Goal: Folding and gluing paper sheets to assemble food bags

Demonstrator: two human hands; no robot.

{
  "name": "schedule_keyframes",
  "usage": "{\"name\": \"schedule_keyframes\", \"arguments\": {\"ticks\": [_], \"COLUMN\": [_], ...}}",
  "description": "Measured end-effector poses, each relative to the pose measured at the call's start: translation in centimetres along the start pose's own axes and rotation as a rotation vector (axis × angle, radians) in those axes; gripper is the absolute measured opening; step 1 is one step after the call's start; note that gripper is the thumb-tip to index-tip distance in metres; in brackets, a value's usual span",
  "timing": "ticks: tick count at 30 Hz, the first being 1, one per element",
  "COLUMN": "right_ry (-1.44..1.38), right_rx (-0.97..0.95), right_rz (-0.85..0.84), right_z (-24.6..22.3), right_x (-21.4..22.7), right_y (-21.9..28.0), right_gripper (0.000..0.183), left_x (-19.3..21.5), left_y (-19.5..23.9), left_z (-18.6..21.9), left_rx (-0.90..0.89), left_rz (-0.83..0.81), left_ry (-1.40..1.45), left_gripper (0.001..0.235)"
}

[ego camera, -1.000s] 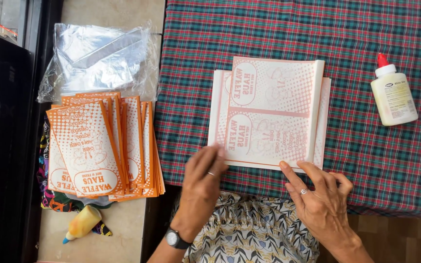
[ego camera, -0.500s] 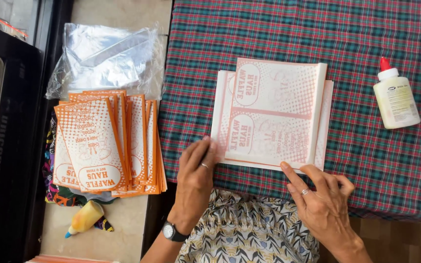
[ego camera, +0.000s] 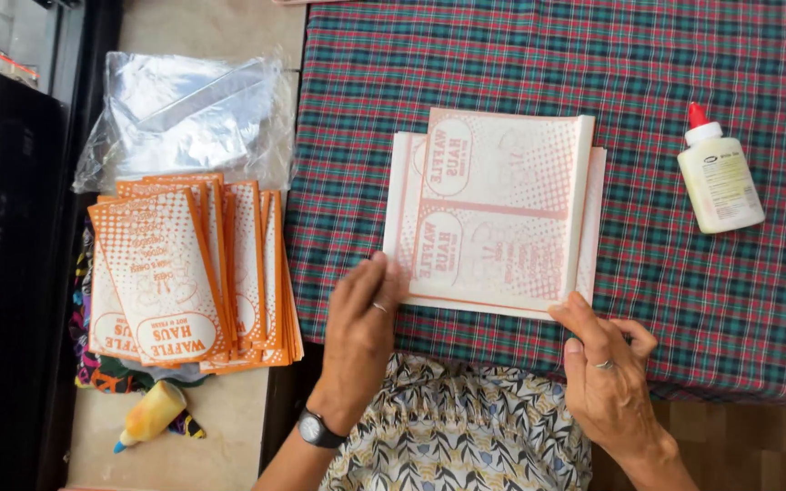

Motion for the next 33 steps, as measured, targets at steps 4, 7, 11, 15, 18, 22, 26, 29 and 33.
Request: {"name": "schedule_keyframes", "arguments": {"ticks": [4,7,11,15,18,22,26,29,33], "right_ry": [-0.037,-0.082,0.004,-0.013,-0.018,-0.029,0.007,0.054,0.13], "right_rx": [-0.005,0.011,0.033,0.043,0.024,-0.02,-0.006,-0.009,0.003], "right_rz": [0.033,0.043,0.058,0.029,0.016,0.069,0.058,0.047,0.084], "right_z": [-0.2,-0.4,-0.1,0.5,0.7,0.3,-1.2,-1.8,-2.1], "right_x": [0.3,0.6,-0.2,0.0,-0.2,-0.2,0.4,0.3,-0.3], "right_y": [-0.8,-0.3,-0.9,-0.2,0.0,-0.6,-1.4,-1.7,-2.0], "right_gripper": [0.067,0.063,0.068,0.07,0.069,0.064,0.039,0.049,0.036], "left_x": [0.2,-3.7,-6.3,-2.5,0.2,1.1,-2.9,-4.0,-3.0], "left_y": [-2.5,-2.8,0.0,0.9,0.6,-1.0,-1.3,-2.5,-1.9], "left_z": [4.7,10.5,7.7,2.1,-1.6,2.3,9.7,11.1,9.5], "left_rx": [-0.031,0.332,-0.22,-0.036,0.04,0.019,-0.187,-0.324,-0.241], "left_rz": [0.176,-0.363,-0.089,-0.032,0.036,0.128,-0.215,-0.225,-0.037], "left_ry": [0.077,0.927,0.328,0.091,-0.001,0.005,0.52,0.546,0.214], "left_gripper": [0.052,0.019,0.039,0.064,0.047,0.035,0.065,0.019,0.049]}}
Point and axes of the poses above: each hand's wrist, its own y-axis away from the middle knuckle, its own x-axis out of the back of the hand, z = x × y, the point moved 4 cm from there along -y, towards the middle knuckle, and after that the axes turned 4 degrees about -y, right-handed, at the moved point
